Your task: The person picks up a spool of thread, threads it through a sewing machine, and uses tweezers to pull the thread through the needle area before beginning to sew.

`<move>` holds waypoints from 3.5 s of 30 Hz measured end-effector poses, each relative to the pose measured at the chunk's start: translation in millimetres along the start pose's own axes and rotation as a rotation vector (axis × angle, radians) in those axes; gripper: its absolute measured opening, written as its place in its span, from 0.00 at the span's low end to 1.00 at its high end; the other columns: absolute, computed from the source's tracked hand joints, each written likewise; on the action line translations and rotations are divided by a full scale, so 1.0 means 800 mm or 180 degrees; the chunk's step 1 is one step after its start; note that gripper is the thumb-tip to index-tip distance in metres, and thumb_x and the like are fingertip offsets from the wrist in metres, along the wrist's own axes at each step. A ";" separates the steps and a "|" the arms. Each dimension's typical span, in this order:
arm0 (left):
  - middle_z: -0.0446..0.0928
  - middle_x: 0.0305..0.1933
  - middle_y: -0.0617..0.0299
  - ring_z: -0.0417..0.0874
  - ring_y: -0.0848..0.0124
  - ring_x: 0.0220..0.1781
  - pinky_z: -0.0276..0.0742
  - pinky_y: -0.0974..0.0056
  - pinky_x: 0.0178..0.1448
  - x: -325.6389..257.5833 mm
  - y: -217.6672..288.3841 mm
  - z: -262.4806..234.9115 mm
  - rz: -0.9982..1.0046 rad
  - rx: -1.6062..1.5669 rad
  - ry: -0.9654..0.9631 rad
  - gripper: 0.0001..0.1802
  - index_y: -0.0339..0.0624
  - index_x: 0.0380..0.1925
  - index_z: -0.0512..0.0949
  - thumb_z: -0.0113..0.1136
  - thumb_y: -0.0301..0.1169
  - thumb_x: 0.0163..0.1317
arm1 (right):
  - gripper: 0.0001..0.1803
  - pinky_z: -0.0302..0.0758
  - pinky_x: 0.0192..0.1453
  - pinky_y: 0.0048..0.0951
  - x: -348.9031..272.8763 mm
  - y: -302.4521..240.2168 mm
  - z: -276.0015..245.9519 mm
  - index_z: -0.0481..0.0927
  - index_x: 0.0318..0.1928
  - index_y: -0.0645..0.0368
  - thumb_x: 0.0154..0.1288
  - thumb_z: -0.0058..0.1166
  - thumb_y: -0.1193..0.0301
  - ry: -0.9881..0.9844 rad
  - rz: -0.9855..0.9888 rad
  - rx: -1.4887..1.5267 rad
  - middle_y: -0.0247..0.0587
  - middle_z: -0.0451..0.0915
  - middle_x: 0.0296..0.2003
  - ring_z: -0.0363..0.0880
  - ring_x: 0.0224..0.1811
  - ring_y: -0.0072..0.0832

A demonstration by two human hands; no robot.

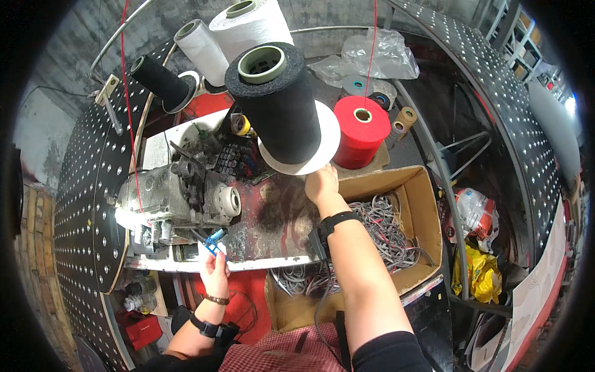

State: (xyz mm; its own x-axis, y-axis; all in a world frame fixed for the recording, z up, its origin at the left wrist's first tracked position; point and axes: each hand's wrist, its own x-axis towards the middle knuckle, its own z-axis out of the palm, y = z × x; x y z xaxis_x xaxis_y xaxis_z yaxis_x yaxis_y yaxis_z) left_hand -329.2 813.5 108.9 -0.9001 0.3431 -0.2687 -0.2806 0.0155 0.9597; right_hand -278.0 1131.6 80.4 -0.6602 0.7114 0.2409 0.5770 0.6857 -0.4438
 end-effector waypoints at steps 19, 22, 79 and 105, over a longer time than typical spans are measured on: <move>0.66 0.19 0.74 0.59 0.88 0.18 0.53 0.79 0.21 -0.128 -0.013 0.076 -0.0317 0.0557 -0.0748 0.11 0.45 0.21 0.66 0.52 0.28 0.63 | 0.29 0.76 0.46 0.35 -0.320 0.144 -0.118 0.79 0.44 0.61 0.55 0.51 0.48 -0.2673 0.2089 -0.1174 0.48 0.79 0.40 0.79 0.44 0.39; 0.66 0.19 0.74 0.60 0.87 0.17 0.53 0.79 0.20 -0.145 -0.028 0.106 -0.0089 0.0878 -0.0619 0.12 0.45 0.21 0.67 0.53 0.30 0.63 | 0.22 0.74 0.50 0.34 -0.398 0.226 -0.074 0.75 0.50 0.62 0.59 0.48 0.61 -0.3754 0.1708 -0.0779 0.50 0.73 0.51 0.76 0.50 0.39; 0.33 0.67 0.28 0.56 0.49 0.68 0.55 0.59 0.68 0.203 -0.032 0.848 0.0324 0.3081 -0.0381 0.27 0.56 0.52 0.74 0.63 0.43 0.49 | 0.17 0.58 0.22 0.14 0.289 0.703 -0.424 0.72 0.44 0.59 0.70 0.39 0.58 -0.2675 0.1544 0.3446 0.29 0.71 0.22 0.61 0.18 0.13; 0.54 0.20 0.78 0.49 0.85 0.20 0.48 0.76 0.23 0.220 0.174 0.772 -0.0361 0.0536 -0.1756 0.48 0.49 0.66 0.53 0.65 0.22 0.44 | 0.16 0.74 0.34 0.29 0.520 0.397 -0.194 0.77 0.27 0.56 0.43 0.66 0.61 -0.3137 -0.1517 0.2195 0.37 0.78 0.24 0.79 0.28 0.27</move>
State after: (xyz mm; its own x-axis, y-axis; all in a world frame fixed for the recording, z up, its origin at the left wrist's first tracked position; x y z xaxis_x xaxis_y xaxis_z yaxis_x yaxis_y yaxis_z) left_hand -320.4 1456.3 245.9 -0.5483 0.7680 -0.3311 -0.2673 0.2142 0.9395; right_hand -295.1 1669.1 173.4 -0.9752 -0.1947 -0.1056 0.0173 0.4086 -0.9126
